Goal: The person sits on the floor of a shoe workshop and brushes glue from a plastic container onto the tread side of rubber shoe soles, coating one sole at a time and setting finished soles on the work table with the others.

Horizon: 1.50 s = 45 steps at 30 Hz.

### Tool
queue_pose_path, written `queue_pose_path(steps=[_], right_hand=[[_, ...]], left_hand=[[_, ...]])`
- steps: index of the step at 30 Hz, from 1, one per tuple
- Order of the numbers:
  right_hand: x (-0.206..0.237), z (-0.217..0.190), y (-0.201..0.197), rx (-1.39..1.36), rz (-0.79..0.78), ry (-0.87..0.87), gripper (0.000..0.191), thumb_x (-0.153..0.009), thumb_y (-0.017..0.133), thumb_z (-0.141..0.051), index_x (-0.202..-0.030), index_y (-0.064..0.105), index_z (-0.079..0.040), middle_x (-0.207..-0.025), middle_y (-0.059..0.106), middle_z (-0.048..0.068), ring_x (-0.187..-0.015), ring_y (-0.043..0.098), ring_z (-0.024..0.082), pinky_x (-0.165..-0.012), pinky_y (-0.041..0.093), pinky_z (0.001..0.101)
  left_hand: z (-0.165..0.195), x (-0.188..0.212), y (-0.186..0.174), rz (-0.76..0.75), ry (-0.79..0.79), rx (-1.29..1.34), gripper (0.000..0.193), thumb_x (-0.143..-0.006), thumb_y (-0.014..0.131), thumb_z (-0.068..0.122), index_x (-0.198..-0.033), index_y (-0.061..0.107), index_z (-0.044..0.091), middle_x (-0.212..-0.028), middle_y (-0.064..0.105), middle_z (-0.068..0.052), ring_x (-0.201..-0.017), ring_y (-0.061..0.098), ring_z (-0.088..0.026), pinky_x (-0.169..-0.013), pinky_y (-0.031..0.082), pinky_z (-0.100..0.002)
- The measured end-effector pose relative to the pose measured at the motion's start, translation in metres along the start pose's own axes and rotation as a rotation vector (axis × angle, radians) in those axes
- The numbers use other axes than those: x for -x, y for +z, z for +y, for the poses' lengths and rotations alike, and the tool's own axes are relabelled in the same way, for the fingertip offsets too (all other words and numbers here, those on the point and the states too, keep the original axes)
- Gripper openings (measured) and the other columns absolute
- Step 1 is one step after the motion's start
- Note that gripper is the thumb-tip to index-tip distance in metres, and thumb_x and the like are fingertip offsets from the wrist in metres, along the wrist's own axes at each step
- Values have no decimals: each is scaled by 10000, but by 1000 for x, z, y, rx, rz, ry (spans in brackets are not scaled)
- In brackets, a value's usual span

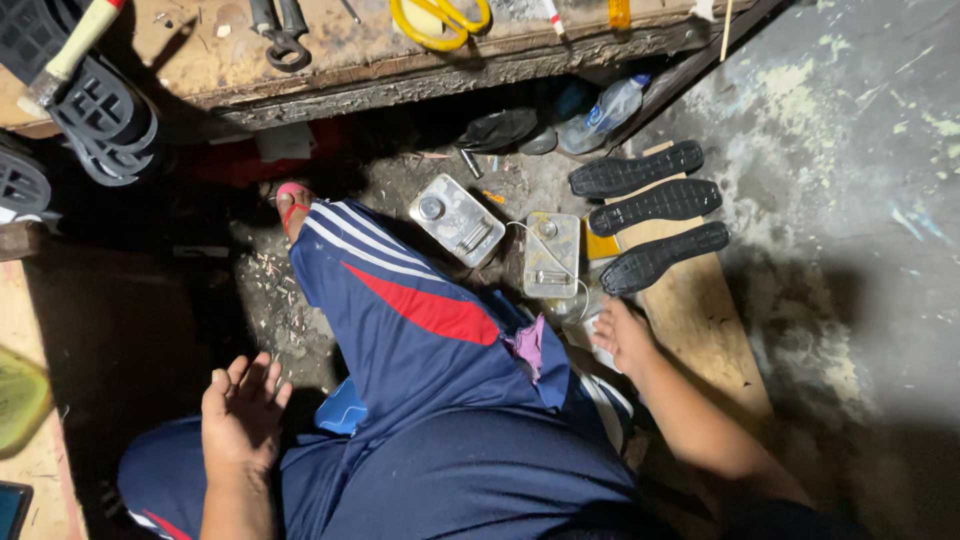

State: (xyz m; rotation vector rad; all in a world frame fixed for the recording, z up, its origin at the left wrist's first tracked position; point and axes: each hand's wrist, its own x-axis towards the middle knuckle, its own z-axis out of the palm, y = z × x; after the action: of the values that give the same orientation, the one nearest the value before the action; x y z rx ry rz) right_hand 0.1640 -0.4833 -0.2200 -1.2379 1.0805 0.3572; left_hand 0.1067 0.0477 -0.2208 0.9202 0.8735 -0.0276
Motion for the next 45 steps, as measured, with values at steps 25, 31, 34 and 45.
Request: queue_pose_path(steps=[25,31,34,45], right_hand=[[-16,-75,24,-272,366,-134,377,-920,581,-103,-1226,551,115,-1151,571,252,-1008,637,348,-860,646,399],[-17,-77,26,-194,358,-181,401,-928,594,-128,-1251,567,108,-1207,584,236,-1036,654,346,-861,635,414],[-20,-75,25,-220,355,-123,443,-922,605,-166,-1317,527,18,-1245,581,176,-1081,654,341,-888,608,441],[0,-23,69,122,-154,-409,276,-989,566,-107,-1233,621,9,-1074,650,148,-828,660,239,-691,585,359]], left_hand=[[0,3,3,-3,10,3,664,-943,567,536,-1419,463,85,-1465,544,-145,-1343,528,-306,-1118,403,-510],[1,4,4,-1,5,-6,626,-942,574,533,-1392,493,105,-1444,574,-125,-1325,552,-293,-1106,411,-502],[0,3,6,-3,3,-4,575,-947,575,528,-1355,519,127,-1418,589,-103,-1313,557,-282,-1092,417,-495],[4,16,22,31,46,-10,575,-943,564,467,-1401,559,119,-1339,653,-49,-1251,569,-247,-1001,425,-459]])
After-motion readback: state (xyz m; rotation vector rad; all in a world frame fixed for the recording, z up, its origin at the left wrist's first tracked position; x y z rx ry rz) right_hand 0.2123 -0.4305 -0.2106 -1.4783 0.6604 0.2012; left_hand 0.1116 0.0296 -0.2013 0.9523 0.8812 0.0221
